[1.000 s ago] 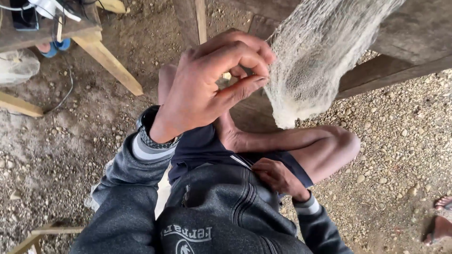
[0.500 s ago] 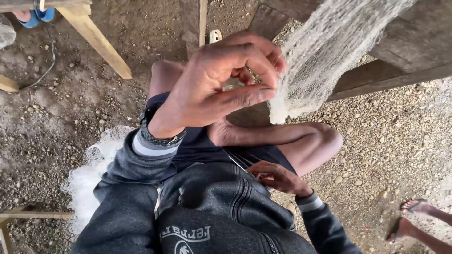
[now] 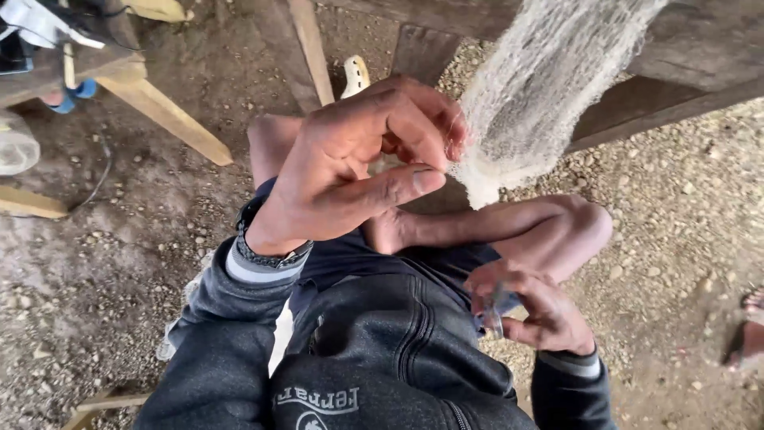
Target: Securing the edges of a fine-mesh fishing net by weaving and knotting with a shuttle.
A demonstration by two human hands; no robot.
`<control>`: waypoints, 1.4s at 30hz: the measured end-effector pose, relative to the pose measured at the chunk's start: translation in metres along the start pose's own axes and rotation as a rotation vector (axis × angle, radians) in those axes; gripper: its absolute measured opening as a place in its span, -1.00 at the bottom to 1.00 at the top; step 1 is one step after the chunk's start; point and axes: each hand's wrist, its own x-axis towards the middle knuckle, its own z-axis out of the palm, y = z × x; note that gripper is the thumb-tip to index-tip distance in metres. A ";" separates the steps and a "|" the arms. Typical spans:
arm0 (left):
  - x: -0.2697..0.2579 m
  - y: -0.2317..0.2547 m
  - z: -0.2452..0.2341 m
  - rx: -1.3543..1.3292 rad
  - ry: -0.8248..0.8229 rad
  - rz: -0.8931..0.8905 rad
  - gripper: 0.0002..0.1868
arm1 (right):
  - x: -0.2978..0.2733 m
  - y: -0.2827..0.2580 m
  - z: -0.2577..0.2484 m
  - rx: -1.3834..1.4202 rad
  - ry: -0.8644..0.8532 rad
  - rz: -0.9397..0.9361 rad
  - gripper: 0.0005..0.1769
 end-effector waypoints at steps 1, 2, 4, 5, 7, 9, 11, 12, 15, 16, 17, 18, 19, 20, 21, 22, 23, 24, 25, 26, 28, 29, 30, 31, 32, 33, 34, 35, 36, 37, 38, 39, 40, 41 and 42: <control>-0.001 -0.002 0.001 -0.024 -0.003 0.003 -0.92 | 0.010 -0.015 0.002 -0.081 0.059 -0.175 -0.67; -0.002 -0.006 0.005 -0.035 -0.004 0.010 -0.92 | 0.020 -0.017 0.004 -0.090 0.062 -0.167 -0.67; -0.004 -0.013 0.010 -0.144 0.011 0.019 -0.92 | 0.046 -0.018 0.007 -0.177 0.068 -0.434 -0.35; -0.003 -0.014 0.013 -0.142 0.025 0.021 -0.92 | 0.051 -0.019 0.007 -0.174 0.055 -0.431 -0.35; -0.003 -0.016 0.016 -0.174 0.031 0.102 -0.94 | 0.064 -0.021 0.007 -0.302 0.133 -0.550 -0.08; -0.006 -0.015 0.017 -0.206 0.034 0.097 -0.93 | 0.078 -0.005 -0.004 -0.308 0.076 -0.700 -0.10; -0.008 -0.014 0.018 -0.247 0.019 0.094 -0.92 | 0.088 0.008 -0.012 -0.321 0.036 -0.848 -0.04; -0.008 -0.014 0.019 -0.253 0.023 0.088 -0.94 | 0.091 0.012 -0.016 -0.531 0.089 -1.029 -0.26; -0.007 -0.006 0.019 -0.277 0.031 0.056 -0.95 | 0.090 0.005 -0.025 -0.567 0.041 -0.920 -0.41; -0.006 -0.002 0.018 -0.286 0.045 0.031 -0.96 | 0.088 -0.001 -0.028 -0.374 -0.062 -0.639 -0.33; -0.005 -0.003 0.019 -0.285 0.042 0.032 -0.96 | 0.095 -0.006 -0.039 -0.376 -0.060 -0.642 -0.33; -0.005 -0.004 0.018 -0.276 0.047 0.023 -0.95 | 0.103 -0.010 -0.050 -0.661 -0.209 -0.905 -0.43; -0.005 -0.005 0.018 -0.267 0.056 0.014 -0.95 | 0.110 -0.015 -0.061 -0.945 -0.363 -1.165 -0.50; -0.005 -0.002 0.018 -0.264 0.058 0.015 -0.95 | 0.103 -0.020 -0.044 -0.944 -0.364 -1.168 -0.50; -0.006 -0.001 0.019 -0.332 0.055 -0.012 -0.94 | 0.092 -0.025 -0.025 -0.783 -0.038 -0.798 -0.48; -0.008 0.000 0.021 -0.400 0.052 -0.040 -0.93 | 0.081 -0.030 -0.007 -0.603 0.267 -0.421 -0.36; -0.007 -0.003 0.021 -0.403 0.051 -0.040 -0.93 | 0.085 -0.019 -0.015 -0.605 0.268 -0.418 -0.36; -0.007 -0.006 0.021 -0.360 0.041 -0.004 -0.95 | 0.090 -0.008 -0.023 -0.427 0.115 -0.598 -0.31; -0.007 -0.008 0.021 -0.309 0.037 0.034 -0.96 | 0.098 0.002 -0.031 -0.239 -0.049 -0.773 -0.18; -0.006 -0.007 0.021 -0.306 0.042 0.037 -0.96 | 0.098 -0.001 -0.027 -0.237 -0.056 -0.775 -0.18; -0.005 -0.004 0.022 -0.294 0.037 0.065 -0.94 | 0.097 -0.009 -0.017 -0.464 0.199 -0.721 -0.08; -0.007 -0.003 0.022 -0.294 0.037 0.067 -0.94 | 0.097 -0.005 -0.020 -0.466 0.198 -0.721 -0.08; -0.008 -0.002 0.022 -0.334 0.050 0.020 -0.96 | 0.096 -0.001 -0.023 -0.434 0.167 -0.755 -0.07; -0.010 -0.001 0.022 -0.374 0.061 -0.028 -0.95 | 0.096 0.004 -0.025 -0.402 0.137 -0.788 -0.06; -0.010 0.000 0.022 -0.374 0.060 -0.027 -0.95 | 0.096 0.004 -0.028 -0.403 0.138 -0.789 -0.06; -0.011 0.001 0.022 -0.378 0.066 -0.036 -0.94 | 0.096 0.004 -0.031 -0.368 0.093 -0.774 -0.06; -0.011 0.002 0.023 -0.383 0.071 -0.046 -0.93 | 0.096 0.005 -0.033 -0.334 0.048 -0.759 -0.06; -0.011 0.002 0.023 -0.383 0.071 -0.043 -0.93 | 0.097 0.000 -0.024 -0.336 0.046 -0.759 -0.06; -0.011 0.002 0.024 -0.421 0.066 -0.035 -0.93 | 0.098 -0.005 -0.015 -0.321 0.197 -0.731 -0.16; -0.011 0.002 0.025 -0.460 0.063 -0.029 -0.92 | 0.099 -0.011 -0.006 -0.302 0.346 -0.696 -0.25; -0.010 0.003 0.025 -0.460 0.064 -0.027 -0.92 | 0.098 -0.011 -0.005 -0.304 0.344 -0.696 -0.25; -0.010 0.003 0.025 -0.470 0.058 -0.014 -0.92 | 0.097 -0.011 -0.004 -0.247 0.342 -0.657 -0.26; -0.010 0.003 0.025 -0.480 0.052 -0.001 -0.92 | 0.095 -0.012 -0.003 -0.192 0.340 -0.619 -0.27; -0.011 0.001 0.025 -0.480 0.053 0.001 -0.92 | 0.096 -0.012 -0.003 -0.192 0.337 -0.619 -0.27; -0.012 -0.001 0.024 -0.458 0.063 -0.002 -0.93 | 0.096 -0.012 -0.003 -0.158 0.333 -0.618 -0.27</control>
